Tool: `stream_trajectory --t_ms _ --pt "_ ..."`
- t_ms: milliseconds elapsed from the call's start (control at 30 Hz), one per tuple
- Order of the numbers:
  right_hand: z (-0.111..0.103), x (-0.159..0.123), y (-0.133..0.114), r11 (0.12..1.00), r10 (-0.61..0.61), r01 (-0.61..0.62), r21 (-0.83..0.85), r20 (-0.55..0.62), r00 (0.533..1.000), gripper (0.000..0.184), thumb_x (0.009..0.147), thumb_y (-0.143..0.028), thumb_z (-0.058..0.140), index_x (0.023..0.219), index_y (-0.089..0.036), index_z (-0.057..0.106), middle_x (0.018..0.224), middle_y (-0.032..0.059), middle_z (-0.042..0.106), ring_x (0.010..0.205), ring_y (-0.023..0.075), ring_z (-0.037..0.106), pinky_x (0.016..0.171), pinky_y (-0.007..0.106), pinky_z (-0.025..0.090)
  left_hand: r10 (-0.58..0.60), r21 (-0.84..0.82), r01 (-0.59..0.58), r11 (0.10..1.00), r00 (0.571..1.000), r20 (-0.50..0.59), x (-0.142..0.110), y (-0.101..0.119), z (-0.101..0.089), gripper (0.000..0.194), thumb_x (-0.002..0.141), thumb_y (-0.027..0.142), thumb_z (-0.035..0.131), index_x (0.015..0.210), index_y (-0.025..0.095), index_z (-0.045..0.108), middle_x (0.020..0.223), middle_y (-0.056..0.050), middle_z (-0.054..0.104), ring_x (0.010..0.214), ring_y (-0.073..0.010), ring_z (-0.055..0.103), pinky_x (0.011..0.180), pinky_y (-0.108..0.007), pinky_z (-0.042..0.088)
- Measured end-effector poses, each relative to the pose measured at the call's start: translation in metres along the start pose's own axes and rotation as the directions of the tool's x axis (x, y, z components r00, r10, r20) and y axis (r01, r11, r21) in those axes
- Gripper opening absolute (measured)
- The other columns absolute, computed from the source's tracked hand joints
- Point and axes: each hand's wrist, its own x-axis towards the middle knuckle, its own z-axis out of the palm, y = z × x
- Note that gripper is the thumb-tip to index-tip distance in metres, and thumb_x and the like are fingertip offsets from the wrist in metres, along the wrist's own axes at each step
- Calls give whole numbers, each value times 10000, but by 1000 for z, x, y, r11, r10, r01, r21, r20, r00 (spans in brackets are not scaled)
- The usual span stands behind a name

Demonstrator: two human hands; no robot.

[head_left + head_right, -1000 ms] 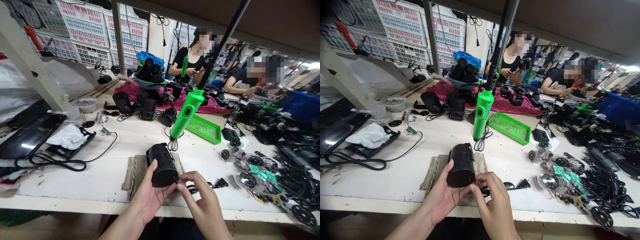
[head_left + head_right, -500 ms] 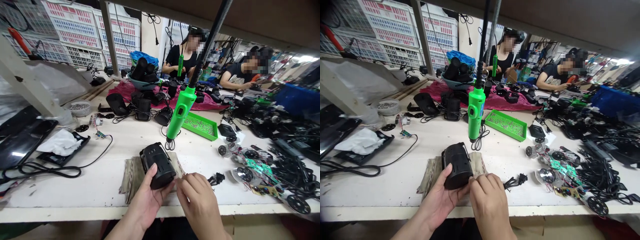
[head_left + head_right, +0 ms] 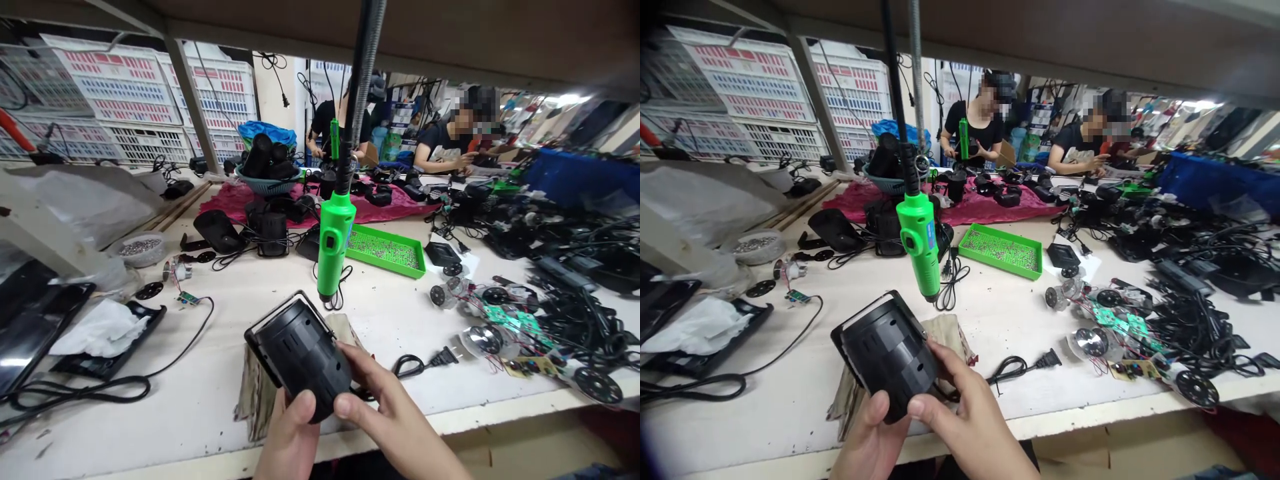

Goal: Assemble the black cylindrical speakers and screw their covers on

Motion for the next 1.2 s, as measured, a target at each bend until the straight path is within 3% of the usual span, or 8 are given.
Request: stream_trajectory --t_ms 267,367,467,567,667,933,1100,1200 --pt "-8 -5 9 997 76 -75 27 -28 997 576 816 -594 574 1253 -219 583 1290 98 616 1184 290 570 996 405 456 -31 53 32 998 999 -22 13 8 -5 533 591 564 813 980 210 736 1090 -85 731 1239 -342 525 1072 -464 378" --pt "-7 -9 16 988 73 -91 -129 -136 988 619 837 -611 520 1310 -212 539 1358 113 564 1280 309 492 1063 459 394 -100 -4 100 995 992 -77 19 12 0 663 472 662 815 932 190 741 1097 -107 728 1232 -373 525 1074 -478 370" --pt "-2 -9 22 923 -110 23 -385 -207 972 811 806 -595 574 1465 -196 321 1476 134 424 1347 317 414 1091 509 356 -185 -61 180 982 980 -72 26 10 7 793 419 779 741 949 190 744 1100 -111 727 1204 -389 548 1066 -495 378" --pt "4 -4 25 789 -238 102 -606 -148 960 821 811 -538 604 1483 -197 279 1495 118 398 1343 303 425 1072 481 406 -208 -126 195 973 973 -97 30 6 12 779 645 825 544 1002 160 738 1087 -133 729 1179 -361 577 1046 -486 405" --pt "8 -1 25 731 -269 111 -674 -134 954 723 847 -499 578 1464 -218 327 1452 88 465 1304 287 478 1037 446 460 -233 -205 192 960 952 -197 31 3 15 761 823 751 373 1061 116 717 1055 -159 734 1147 -331 607 1017 -463 438" --pt "21 -10 29 790 -350 130 -599 -266 898 651 871 -456 570 1438 -204 373 1472 95 439 1345 286 426 1107 480 372 -214 -238 159 958 950 -228 32 2 20 717 808 734 443 1077 125 709 1010 -134 747 1059 -302 658 961 -393 482" --pt "13 -6 21 911 -237 144 -386 -205 949 589 882 -450 564 1423 -289 395 1469 71 451 1349 274 423 1102 485 368 -325 -350 243 905 924 -200 34 14 20 760 834 740 365 910 81 734 844 -156 754 920 -307 701 878 -403 523" --pt "1 -1 12 967 -194 139 -213 -262 945 441 942 -431 463 1369 -321 457 1426 55 507 1293 232 496 1079 428 401 -398 -377 296 877 889 -227 37 25 18 764 839 739 352 923 75 721 795 -150 753 781 -289 716 803 -422 546"
